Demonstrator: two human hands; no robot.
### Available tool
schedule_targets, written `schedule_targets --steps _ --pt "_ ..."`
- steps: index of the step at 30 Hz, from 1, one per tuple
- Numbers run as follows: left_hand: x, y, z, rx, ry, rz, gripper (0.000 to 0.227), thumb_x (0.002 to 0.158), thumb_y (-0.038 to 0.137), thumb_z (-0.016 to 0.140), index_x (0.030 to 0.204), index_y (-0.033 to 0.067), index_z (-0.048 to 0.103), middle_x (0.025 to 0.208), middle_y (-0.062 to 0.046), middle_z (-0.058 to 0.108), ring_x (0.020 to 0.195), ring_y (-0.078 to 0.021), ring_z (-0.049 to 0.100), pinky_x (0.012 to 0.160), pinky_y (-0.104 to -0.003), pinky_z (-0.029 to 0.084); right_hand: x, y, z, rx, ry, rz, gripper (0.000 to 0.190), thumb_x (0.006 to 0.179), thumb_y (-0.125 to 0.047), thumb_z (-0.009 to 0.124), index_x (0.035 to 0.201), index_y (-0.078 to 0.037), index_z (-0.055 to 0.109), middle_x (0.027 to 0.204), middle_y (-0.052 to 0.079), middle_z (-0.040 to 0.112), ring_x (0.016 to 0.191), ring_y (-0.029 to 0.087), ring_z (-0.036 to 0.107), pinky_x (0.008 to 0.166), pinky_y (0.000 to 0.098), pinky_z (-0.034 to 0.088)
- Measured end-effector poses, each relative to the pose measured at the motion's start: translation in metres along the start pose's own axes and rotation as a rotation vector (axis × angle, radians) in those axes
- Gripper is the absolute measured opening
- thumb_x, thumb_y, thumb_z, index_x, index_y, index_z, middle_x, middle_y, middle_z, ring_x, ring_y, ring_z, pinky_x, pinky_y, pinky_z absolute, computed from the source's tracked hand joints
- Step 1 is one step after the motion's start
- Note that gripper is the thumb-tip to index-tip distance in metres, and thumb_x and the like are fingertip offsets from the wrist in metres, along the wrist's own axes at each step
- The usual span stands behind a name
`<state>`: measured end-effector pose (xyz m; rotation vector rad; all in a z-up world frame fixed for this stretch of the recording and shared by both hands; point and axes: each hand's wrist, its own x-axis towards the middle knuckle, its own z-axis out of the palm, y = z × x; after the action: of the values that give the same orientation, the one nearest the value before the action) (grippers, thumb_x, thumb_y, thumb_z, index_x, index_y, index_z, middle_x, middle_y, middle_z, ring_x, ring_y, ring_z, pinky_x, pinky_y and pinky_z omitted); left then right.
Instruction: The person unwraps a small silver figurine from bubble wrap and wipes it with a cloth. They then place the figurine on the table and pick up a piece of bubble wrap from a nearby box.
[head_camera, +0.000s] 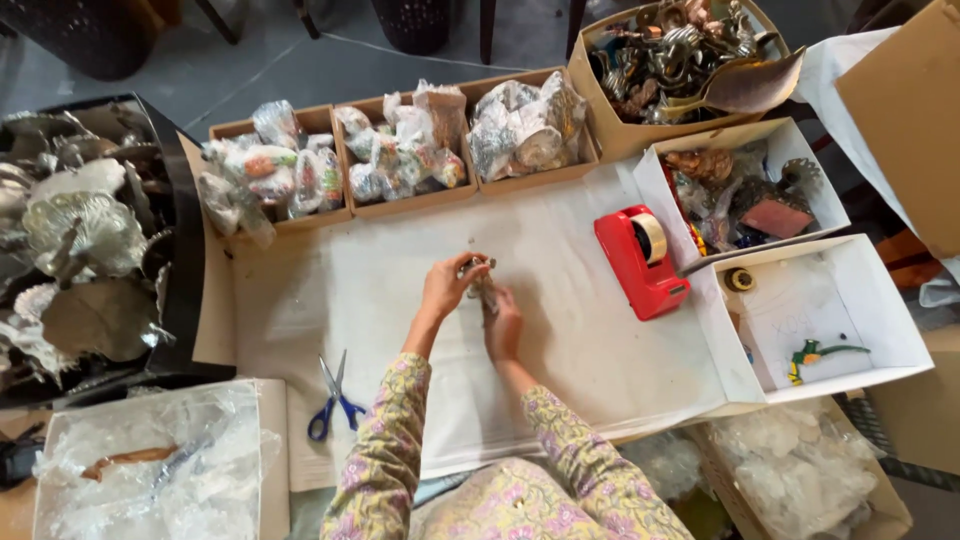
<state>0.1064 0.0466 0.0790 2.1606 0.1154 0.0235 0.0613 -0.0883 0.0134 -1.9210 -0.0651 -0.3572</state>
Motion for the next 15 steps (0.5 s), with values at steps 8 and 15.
schedule_targets --steps 8,15 --pt "-0.005 0.016 0.002 0.010 0.018 -0.036 0.029 0.088 0.041 0.075 0.111 0.0227 0.078 0.095 -0.005 0.080 0.088 -0.0219 0.077 0.074 -0.036 0.057 0.005 0.029 -0.010 -0.363 -0.251 -0.426 0.015 0.081 -0.003 0.072 0.094 -0.009 0.076 0.112 0.008 0.071 0.103 0.030 0.066 0.086 0.0415 0.055" --pt "-0.009 0.007 0.012 -0.041 0.088 0.035 0.027 0.089 0.038 0.075 0.108 0.0184 0.077 0.097 -0.006 0.077 0.091 -0.0250 0.074 0.077 -0.037 0.056 0.021 0.011 -0.032 -0.384 -0.361 -0.479 0.041 0.078 0.001 0.069 0.117 -0.007 0.076 0.103 0.008 0.071 0.095 0.028 0.067 0.078 0.0402 0.057"
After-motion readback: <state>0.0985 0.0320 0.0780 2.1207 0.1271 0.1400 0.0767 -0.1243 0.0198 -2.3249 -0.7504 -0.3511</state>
